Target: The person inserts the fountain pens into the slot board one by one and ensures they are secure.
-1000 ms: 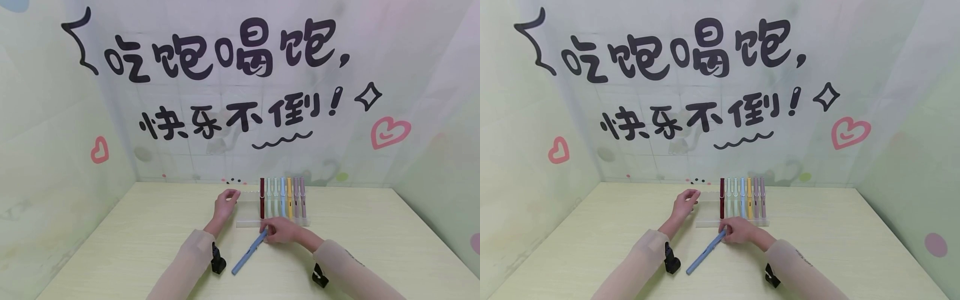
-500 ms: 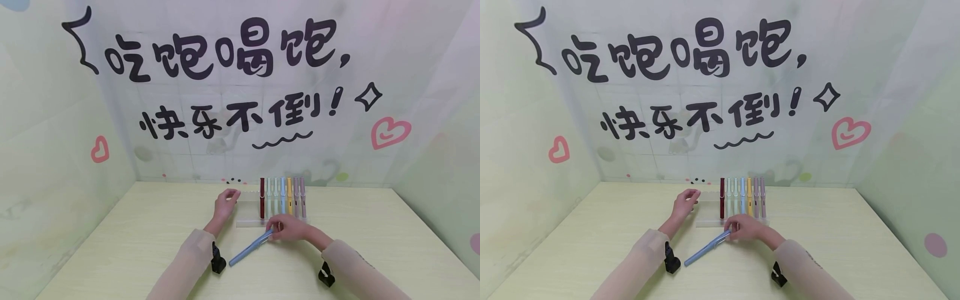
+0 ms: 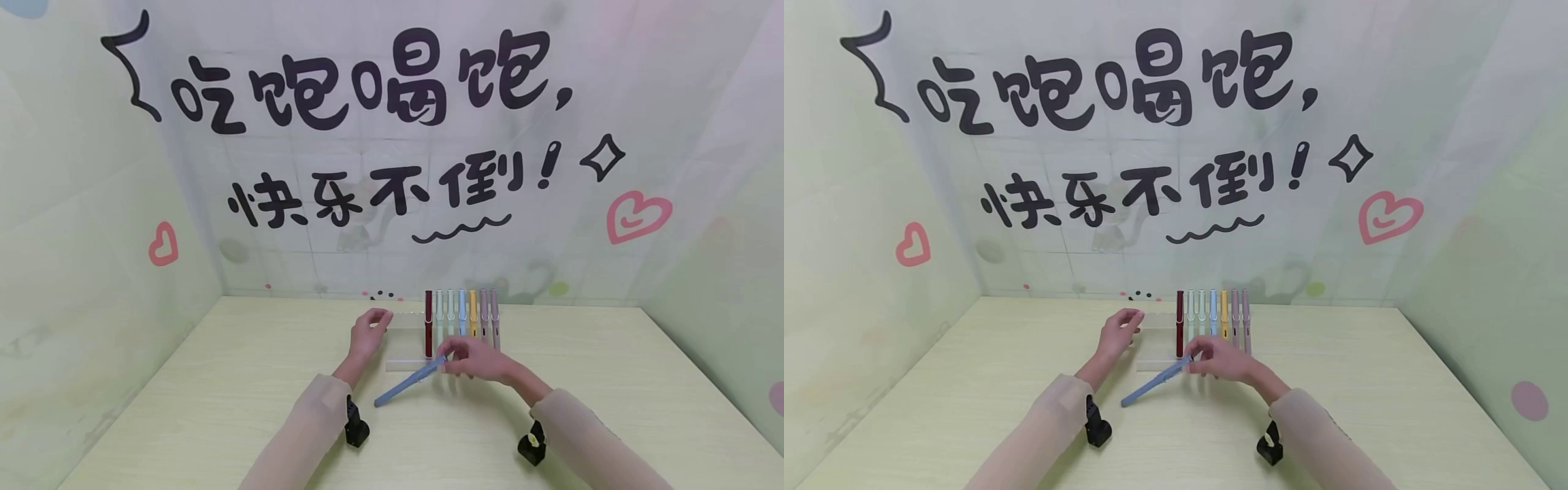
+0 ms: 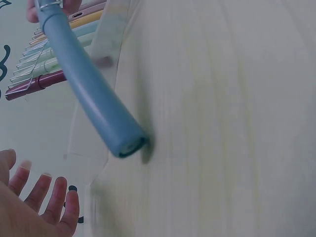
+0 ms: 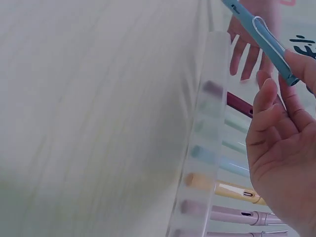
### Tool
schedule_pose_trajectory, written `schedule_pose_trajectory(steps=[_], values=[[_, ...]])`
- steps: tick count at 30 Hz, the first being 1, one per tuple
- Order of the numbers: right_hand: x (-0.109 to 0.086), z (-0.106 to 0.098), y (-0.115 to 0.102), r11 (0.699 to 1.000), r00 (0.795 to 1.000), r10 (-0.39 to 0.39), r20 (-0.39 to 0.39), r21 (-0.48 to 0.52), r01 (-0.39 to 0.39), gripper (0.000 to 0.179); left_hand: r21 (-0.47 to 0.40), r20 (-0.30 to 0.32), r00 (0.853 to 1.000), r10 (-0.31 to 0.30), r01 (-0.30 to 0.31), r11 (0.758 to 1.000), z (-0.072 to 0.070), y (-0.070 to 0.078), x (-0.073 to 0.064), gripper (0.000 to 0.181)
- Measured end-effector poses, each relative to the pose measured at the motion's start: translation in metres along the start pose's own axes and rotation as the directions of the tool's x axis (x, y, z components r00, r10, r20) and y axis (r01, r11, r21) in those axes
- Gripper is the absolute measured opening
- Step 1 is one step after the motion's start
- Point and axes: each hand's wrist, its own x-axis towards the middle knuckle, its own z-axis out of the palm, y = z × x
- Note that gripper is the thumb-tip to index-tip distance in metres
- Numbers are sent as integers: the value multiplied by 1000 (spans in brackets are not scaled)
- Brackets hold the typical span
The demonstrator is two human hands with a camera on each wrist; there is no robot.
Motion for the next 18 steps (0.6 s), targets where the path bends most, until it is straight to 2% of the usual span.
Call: schedule_pose_trajectory(steps=[5,9,18], values=[[-1,-2,-14,993,1000,21,-17,115,-19,13,1,-4,1000,-2,2,1000,0,0,0,27],[-1,-2,-16,986,999,25,-43,163,-18,15,-2,-1,1000,-5,5,1000,0,0,1,27],[0,0,-19,990,989,-13,-145,137,34,24,-12,6,1000,-8,8,1000,0,1,0,27]])
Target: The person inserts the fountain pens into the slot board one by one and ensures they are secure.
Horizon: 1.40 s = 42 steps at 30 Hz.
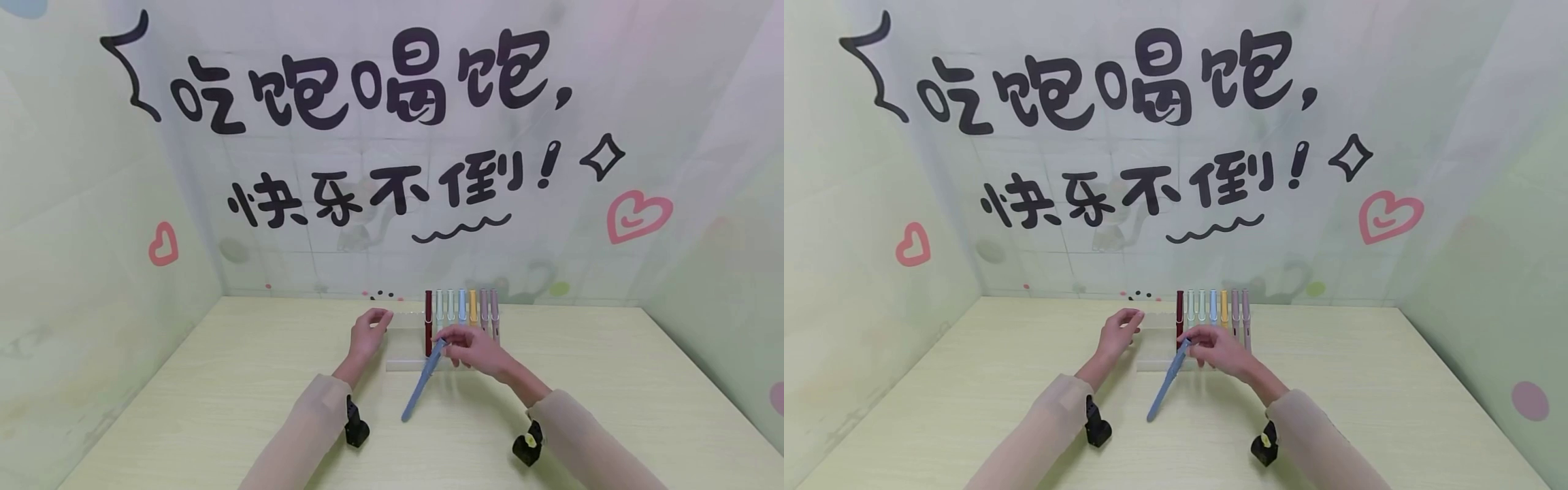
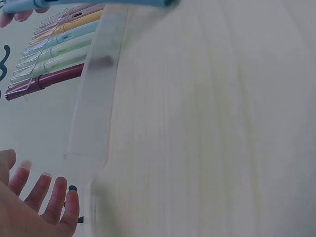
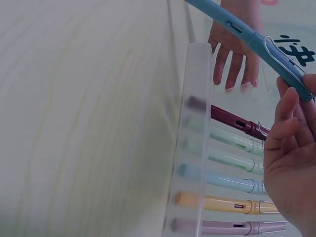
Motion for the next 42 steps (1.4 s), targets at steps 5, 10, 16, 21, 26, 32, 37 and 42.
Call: schedule_pose_trajectory(steps=[5,10,16,21,26,32,37,42], values=[[1,3,-4,1000,997,-30,-76,-10,30,25,2,1,1000,0,0,1000,0,0,-1,27],[5,3,3,997,988,-77,-133,-9,77,19,-1,3,1000,1,-1,1000,0,0,0,27],[10,1,17,993,975,-112,-191,-69,100,19,1,3,1000,1,-1,1000,0,-1,0,26],[11,3,19,986,961,-146,-236,-113,122,20,-2,2,1000,3,-3,1000,0,-1,0,26],[12,5,17,968,948,-183,-260,-215,128,19,-3,-2,1000,6,-6,1000,0,0,1,27],[15,6,13,941,932,-231,-278,-308,141,18,2,-2,1000,11,-11,1000,0,1,1,25],[21,5,8,936,921,-229,-316,-332,119,17,12,-1,1000,5,-5,1000,0,-1,1,27],[28,3,4,925,906,-245,-345,-363,112,17,7,-7,1000,4,-4,1000,0,-1,0,26]])
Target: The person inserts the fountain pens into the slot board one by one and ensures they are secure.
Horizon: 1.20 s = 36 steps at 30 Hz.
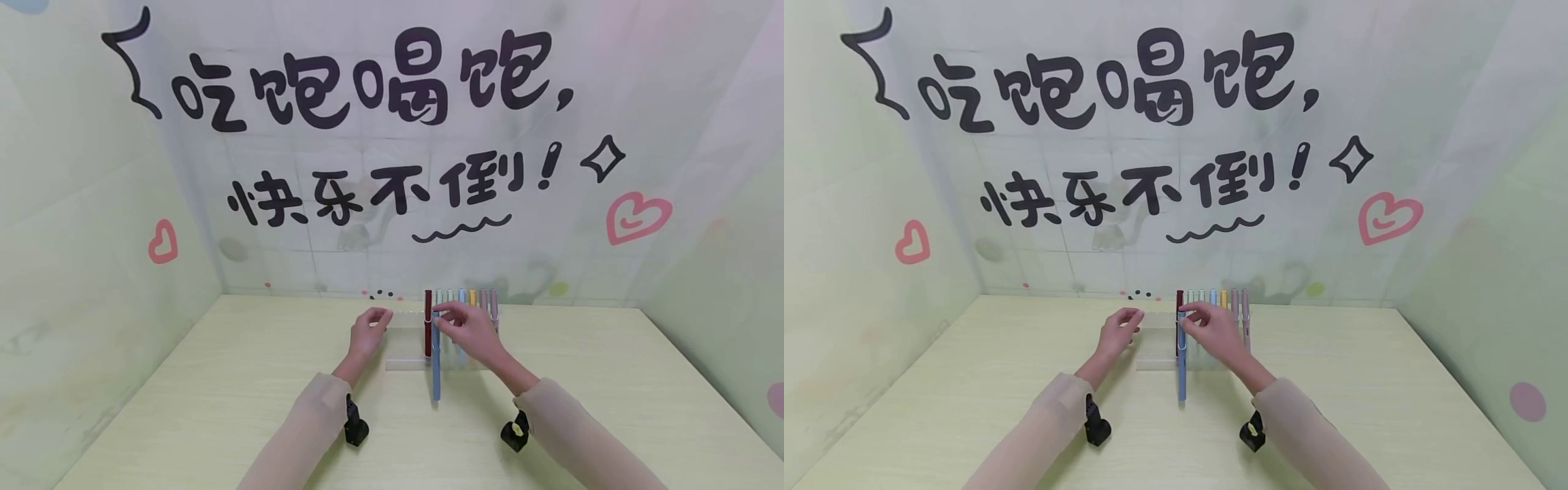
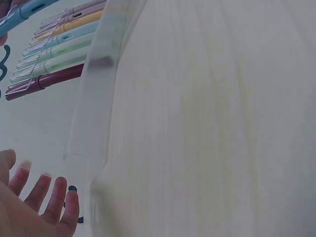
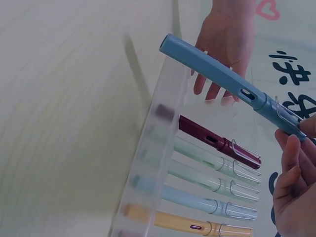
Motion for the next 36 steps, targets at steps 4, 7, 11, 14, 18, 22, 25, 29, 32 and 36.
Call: schedule_pose_trajectory(steps=[4,7,11,14,18,22,25,29,32,36], values=[[6,1,-1,1000,1000,-4,-14,-26,4,18,-2,1,1000,-2,2,1000,0,0,0,26],[10,1,-2,999,1000,-16,-15,-48,15,17,-1,5,1000,-2,2,1000,0,-1,0,26],[15,2,-3,997,999,-34,-9,-72,33,18,2,8,1000,-4,4,1000,0,-1,-1,25],[18,2,-3,995,999,-38,-8,-93,37,19,4,8,1000,-4,4,1000,0,0,-2,26],[23,1,-6,994,999,-41,-14,-102,39,19,0,8,1000,3,-3,1000,-1,1,-3,27],[26,0,-7,994,999,-40,-25,-102,37,18,-7,10,1000,2,-2,1000,-1,1,-3,26],[29,-1,-7,994,999,-36,-29,-107,33,18,-11,11,1000,0,0,1000,-1,2,-3,26],[33,-1,-8,992,998,-34,-44,-122,29,20,-10,13,1000,-1,1,1000,-1,1,-2,27],[36,0,-8,989,997,-43,-65,-144,34,19,-8,16,1000,-3,3,1000,-1,1,-1,29],[40,1,-9,984,994,-58,-88,-172,42,19,-5,18,1000,-5,6,1000,-1,1,-1,30]])
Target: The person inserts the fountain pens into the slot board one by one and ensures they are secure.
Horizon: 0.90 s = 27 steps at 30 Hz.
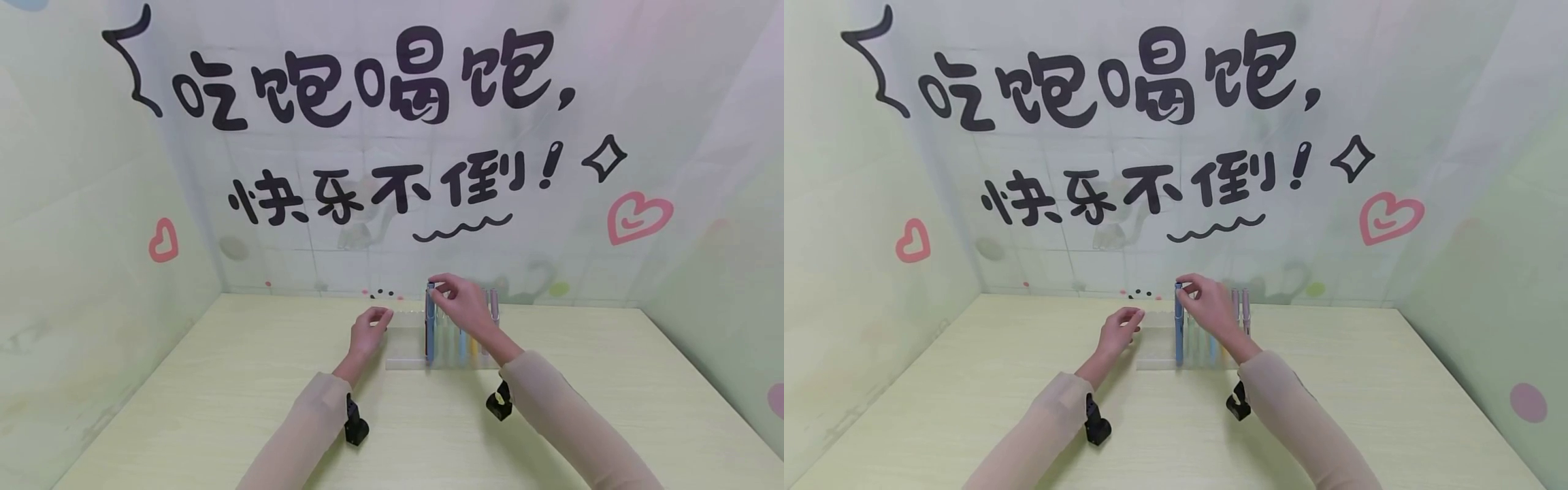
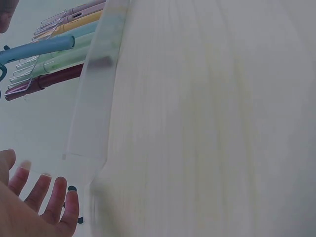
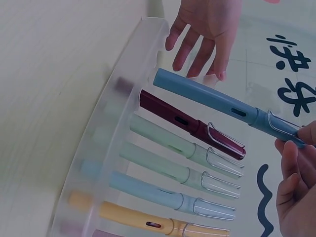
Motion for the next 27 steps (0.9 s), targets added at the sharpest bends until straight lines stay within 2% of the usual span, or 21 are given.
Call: schedule_pose_trajectory(steps=[10,17,27], values=[[4,6,-5,1000,998,-20,-52,8,20,20,8,-11,1000,23,-23,1000,-1,1,-1,26],[2,15,-3,998,996,-40,-74,47,44,20,7,-8,1000,15,-15,1000,-1,2,-1,26],[-3,25,4,999,992,-41,-119,-26,38,19,15,-8,1000,-6,7,1000,0,1,-1,28]])
